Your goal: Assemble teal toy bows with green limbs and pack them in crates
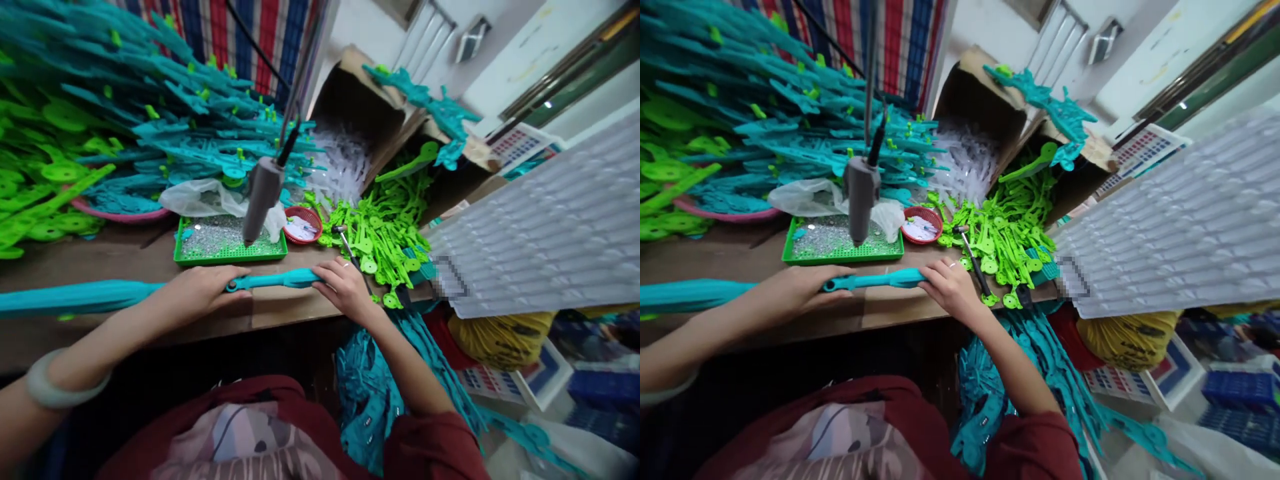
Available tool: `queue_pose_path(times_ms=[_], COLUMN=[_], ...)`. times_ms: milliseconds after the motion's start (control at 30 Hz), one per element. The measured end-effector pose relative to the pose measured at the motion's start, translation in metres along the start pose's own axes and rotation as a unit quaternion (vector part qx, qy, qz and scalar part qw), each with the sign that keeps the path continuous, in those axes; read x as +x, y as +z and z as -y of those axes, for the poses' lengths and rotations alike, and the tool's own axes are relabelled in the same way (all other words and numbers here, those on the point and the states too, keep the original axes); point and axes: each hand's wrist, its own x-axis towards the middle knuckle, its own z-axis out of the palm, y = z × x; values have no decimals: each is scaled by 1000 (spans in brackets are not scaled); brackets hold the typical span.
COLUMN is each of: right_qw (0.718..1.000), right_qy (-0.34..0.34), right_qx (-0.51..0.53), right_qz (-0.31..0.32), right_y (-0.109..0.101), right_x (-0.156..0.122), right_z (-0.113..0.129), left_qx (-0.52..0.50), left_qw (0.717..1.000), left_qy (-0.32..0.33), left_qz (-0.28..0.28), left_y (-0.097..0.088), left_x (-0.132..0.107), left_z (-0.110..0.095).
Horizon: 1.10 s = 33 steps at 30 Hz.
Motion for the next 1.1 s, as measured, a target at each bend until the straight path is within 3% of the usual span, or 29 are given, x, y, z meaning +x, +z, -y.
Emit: queue_pose_path(times_ms=[133,267,400,533,633,733,800,867,933,1000,1067,1100], right_qw=[999,999,999,985,955,925,924,926,916,899,886,881], right_qy=[12,-6,-19,-64,-109,-118,-125,-153,-191,-227,-270,-296], right_qx=[7,5,-11,-157,-256,-297,-280,-253,-250,-262,-241,-202], right_qz=[-39,-43,-36,-27,-106,-204,-228,-236,-250,-268,-291,-309], right_y=[14,14,9,4,-8,-24,-30,-29,-21,-9,5,12], right_x=[16,32,34,18,-5,-31,-44,-46,-34,-10,18,29], right_z=[-2,-8,-13,-3,11,25,38,57,84,122,168,192], left_qx=[-12,-12,93,189,214,304,396,452,481,492,482,481], left_qw=[998,996,992,977,973,951,915,886,864,831,784,742], left_qy=[-51,-62,-47,-76,-87,-54,-17,-24,-113,-255,-391,-465], left_qz=[38,55,76,67,28,-21,-69,-98,-92,-56,-27,-45], left_y=[-12,-25,-40,-43,-47,-61,-72,-82,-94,-105,-112,-112], left_x=[14,17,14,8,-8,-45,-78,-113,-148,-193,-255,-292], left_z=[-1,0,-3,-30,-68,-116,-146,-169,-177,-171,-163,-162])
